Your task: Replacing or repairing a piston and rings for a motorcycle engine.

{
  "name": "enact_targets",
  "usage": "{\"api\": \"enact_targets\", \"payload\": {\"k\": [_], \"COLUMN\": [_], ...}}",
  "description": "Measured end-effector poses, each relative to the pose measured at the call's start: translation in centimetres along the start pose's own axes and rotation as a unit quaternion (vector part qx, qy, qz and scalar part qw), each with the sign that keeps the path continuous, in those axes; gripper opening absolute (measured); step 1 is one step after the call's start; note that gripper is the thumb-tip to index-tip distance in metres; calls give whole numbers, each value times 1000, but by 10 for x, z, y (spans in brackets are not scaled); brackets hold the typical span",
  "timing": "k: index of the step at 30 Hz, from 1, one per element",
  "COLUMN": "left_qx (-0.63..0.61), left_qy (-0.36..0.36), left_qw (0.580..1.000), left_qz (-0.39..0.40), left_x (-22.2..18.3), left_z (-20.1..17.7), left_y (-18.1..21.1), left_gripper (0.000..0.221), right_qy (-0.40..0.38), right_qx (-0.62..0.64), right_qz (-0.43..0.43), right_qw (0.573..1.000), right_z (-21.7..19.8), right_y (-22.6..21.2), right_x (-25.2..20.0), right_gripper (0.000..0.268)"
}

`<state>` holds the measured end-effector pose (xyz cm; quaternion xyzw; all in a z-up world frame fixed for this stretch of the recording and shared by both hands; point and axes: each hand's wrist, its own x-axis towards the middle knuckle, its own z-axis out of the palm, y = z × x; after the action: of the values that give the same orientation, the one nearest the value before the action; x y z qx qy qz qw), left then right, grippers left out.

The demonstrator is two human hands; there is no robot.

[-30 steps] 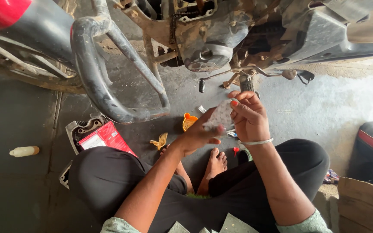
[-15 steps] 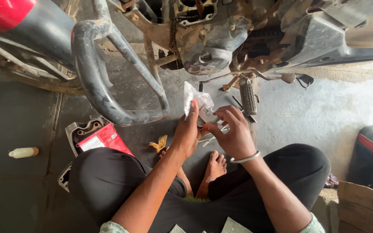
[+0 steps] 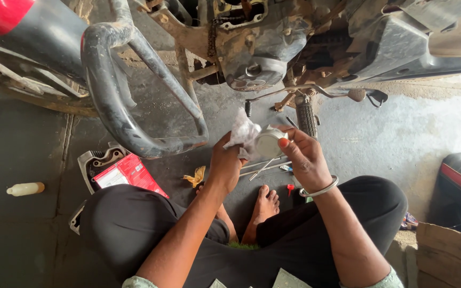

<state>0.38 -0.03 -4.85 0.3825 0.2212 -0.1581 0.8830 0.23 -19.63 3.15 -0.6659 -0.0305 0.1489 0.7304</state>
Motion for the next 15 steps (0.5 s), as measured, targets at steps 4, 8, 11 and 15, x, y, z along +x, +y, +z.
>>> {"api": "enact_targets", "payload": {"k": [4, 8, 11, 15], "left_qx": [-8, 188, 355, 686], "left_qy": [-2, -38, -63, -53], "left_qw": [997, 981, 932, 714], "left_qz": [72, 35, -43, 128], "left_x": [-13, -9, -14, 9], "left_z": [13, 12, 12, -54], "left_y": [23, 8, -30, -153], "left_gripper": [47, 33, 31, 45], "right_qy": [30, 69, 53, 68], "right_qx": [12, 221, 271, 282], "right_qz": [-42, -3, 28, 52], "right_qw": [999, 973, 961, 955], "right_z": [3, -8, -5, 1], "right_y": [-7, -5, -13, -20], "right_x": [7, 11, 8, 10], "right_gripper": [56, 61, 62, 59]}}
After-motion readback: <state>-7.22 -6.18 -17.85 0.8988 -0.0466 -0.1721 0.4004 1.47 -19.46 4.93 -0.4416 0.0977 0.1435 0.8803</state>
